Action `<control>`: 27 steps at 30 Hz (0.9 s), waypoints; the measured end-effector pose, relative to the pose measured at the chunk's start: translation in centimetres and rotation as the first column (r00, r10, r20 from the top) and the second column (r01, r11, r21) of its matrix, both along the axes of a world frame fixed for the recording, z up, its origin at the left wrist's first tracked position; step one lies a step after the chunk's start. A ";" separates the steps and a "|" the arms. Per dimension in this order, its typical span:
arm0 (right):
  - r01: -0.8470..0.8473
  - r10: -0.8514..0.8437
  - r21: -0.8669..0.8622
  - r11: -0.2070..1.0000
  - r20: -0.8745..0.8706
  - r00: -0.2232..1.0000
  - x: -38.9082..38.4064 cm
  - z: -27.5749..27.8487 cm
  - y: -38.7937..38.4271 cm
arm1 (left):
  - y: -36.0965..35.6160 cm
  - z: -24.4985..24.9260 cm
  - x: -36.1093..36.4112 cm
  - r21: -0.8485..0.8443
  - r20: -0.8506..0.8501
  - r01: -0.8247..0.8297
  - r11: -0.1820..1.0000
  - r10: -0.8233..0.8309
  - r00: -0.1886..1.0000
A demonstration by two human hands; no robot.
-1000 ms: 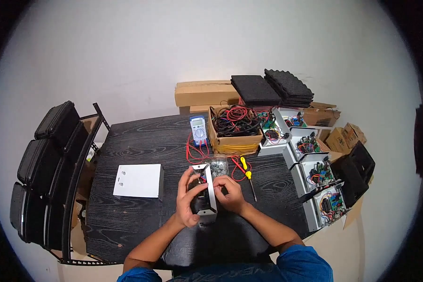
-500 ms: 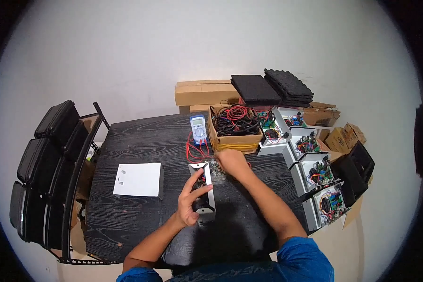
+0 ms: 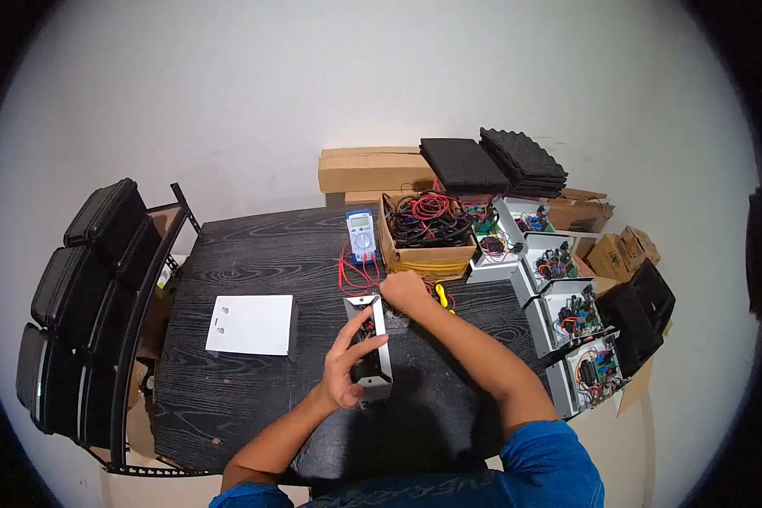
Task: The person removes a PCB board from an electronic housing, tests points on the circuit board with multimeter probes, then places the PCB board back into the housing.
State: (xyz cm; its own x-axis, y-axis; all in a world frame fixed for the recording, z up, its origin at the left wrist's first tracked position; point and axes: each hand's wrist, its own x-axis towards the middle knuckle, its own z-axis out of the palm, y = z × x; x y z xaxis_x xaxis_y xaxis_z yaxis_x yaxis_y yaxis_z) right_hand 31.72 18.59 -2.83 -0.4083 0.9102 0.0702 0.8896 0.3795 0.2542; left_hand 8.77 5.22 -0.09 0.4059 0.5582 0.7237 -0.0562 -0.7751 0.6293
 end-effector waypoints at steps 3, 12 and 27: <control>-0.024 0.024 -0.022 0.999 -0.003 1.000 0.2 -0.8 0.5 | 0.1 -0.2 0.0 0.022 -0.002 -0.007 1.000 0.007 1.000; -0.038 0.028 -0.039 0.998 -0.238 0.971 1.5 1.9 -1.1 | 0.0 0.0 0.0 0.011 -0.009 -0.012 1.000 0.012 1.000; -0.043 -0.126 -0.133 0.990 -0.983 0.132 0.8 -1.9 -13.7 | 0.0 -0.1 -0.1 -0.009 -0.016 -0.018 1.000 0.018 1.000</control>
